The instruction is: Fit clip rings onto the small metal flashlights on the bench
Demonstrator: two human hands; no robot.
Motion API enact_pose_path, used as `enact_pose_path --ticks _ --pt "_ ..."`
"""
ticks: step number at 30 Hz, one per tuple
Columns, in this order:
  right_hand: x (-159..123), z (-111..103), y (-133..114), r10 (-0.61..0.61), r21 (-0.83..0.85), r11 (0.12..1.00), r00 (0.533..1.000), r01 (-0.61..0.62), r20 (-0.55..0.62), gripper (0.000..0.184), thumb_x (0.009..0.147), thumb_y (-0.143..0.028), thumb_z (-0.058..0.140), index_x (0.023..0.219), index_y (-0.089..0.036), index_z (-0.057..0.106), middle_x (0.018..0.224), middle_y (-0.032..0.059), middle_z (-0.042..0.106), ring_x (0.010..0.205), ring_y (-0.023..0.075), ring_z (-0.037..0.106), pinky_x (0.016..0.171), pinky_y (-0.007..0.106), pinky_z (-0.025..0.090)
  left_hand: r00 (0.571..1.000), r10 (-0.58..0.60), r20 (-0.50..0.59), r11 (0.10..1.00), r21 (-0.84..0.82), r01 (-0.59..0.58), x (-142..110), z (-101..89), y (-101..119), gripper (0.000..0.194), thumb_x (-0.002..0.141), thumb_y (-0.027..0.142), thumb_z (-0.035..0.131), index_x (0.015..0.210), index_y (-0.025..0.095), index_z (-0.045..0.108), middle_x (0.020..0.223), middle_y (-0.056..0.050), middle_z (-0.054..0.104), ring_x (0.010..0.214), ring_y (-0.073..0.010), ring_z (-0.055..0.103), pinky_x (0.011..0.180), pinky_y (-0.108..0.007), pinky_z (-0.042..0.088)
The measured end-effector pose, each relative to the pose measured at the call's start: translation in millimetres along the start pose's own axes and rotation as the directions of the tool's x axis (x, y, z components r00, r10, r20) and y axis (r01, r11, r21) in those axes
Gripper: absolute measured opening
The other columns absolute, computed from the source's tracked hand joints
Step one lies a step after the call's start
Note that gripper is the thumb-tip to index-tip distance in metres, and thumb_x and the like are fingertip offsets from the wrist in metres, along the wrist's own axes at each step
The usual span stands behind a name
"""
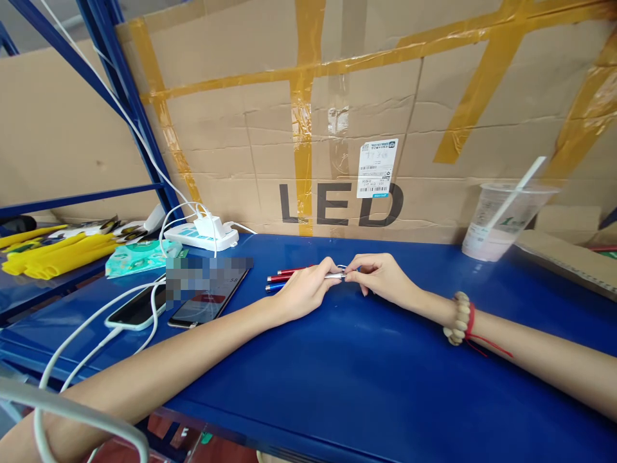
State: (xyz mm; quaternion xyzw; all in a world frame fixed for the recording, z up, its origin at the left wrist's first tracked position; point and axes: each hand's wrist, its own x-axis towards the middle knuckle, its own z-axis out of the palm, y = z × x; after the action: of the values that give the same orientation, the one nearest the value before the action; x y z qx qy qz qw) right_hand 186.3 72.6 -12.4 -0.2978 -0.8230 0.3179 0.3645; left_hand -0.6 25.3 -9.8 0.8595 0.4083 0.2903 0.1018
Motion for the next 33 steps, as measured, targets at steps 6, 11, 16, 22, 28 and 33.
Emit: enact_pose_path --ticks 6,11,16,22,28,33 --pt "-2.8 -5.4 0.5 -0.260 -0.403 0.873 0.961 0.274 0.090 0.031 0.084 -0.036 0.044 0.071 -0.018 0.065 0.065 0.0037 0.061 0.051 0.0113 0.051 0.050 0.024 0.033 0.999 0.031 0.007 0.997 0.067 -0.031 -0.8 0.7 1.6 0.009 0.092 0.024 0.035 0.084 0.020 0.037 0.098 -0.002 0.060 0.086 -0.0167 0.059 0.068 -0.025 0.044" --pt "-4.7 -3.5 -1.6 -0.284 -0.468 0.811 0.935 0.352 0.210 0.032 0.087 -0.032 0.037 0.066 -0.018 0.057 0.064 0.0039 0.058 0.054 0.0118 0.048 0.052 0.024 0.030 0.997 0.075 0.022 0.992 0.098 -0.077 -1.8 1.2 1.3 0.010 0.092 0.023 0.034 0.083 0.020 0.035 0.096 -0.003 0.060 0.085 -0.0165 0.059 0.066 -0.024 0.043" --pt "-6.7 6.6 -4.8 -0.058 -0.153 0.984 0.976 0.092 0.211 0.044 0.089 -0.044 0.033 0.055 -0.017 0.039 0.049 -0.0016 0.045 0.045 0.0086 0.038 0.050 0.023 0.031 0.993 0.117 0.006 0.984 0.134 -0.117 -2.4 0.7 0.0 0.011 0.092 0.023 0.034 0.082 0.020 0.035 0.093 -0.002 0.060 0.080 -0.0159 0.059 0.064 -0.024 0.042" --pt "-6.7 9.5 -2.7 -0.025 -0.001 1.000 0.961 0.026 0.275 0.049 0.089 -0.052 0.031 0.057 -0.017 0.038 0.047 -0.0027 0.043 0.044 0.0072 0.036 0.047 0.022 0.030 0.995 0.100 0.004 0.989 0.109 -0.100 -2.1 0.2 0.1 0.008 0.093 0.023 0.033 0.087 0.020 0.039 0.098 -0.001 0.060 0.085 -0.0158 0.059 0.070 -0.025 0.044" --pt "-5.6 9.9 -2.7 -0.008 0.015 1.000 0.966 0.005 0.257 0.050 0.088 -0.056 0.031 0.058 -0.016 0.040 0.049 -0.0029 0.044 0.041 0.0057 0.036 0.044 0.021 0.029 0.996 0.082 -0.037 0.993 0.090 -0.079 -1.1 1.7 -0.9 0.008 0.093 0.024 0.034 0.091 0.020 0.040 0.099 -0.002 0.060 0.088 -0.0160 0.059 0.071 -0.025 0.045" --pt "-5.6 10.4 -3.9 -0.013 0.036 0.999 0.968 0.004 0.252 0.051 0.086 -0.058 0.031 0.059 -0.016 0.040 0.048 -0.0036 0.043 0.038 0.0049 0.035 0.042 0.020 0.028 0.986 0.147 -0.078 0.962 0.243 -0.124 -0.3 4.0 -1.0 0.011 0.092 0.022 0.034 0.083 0.019 0.038 0.090 -0.003 0.061 0.081 -0.0166 0.059 0.068 -0.026 0.045"
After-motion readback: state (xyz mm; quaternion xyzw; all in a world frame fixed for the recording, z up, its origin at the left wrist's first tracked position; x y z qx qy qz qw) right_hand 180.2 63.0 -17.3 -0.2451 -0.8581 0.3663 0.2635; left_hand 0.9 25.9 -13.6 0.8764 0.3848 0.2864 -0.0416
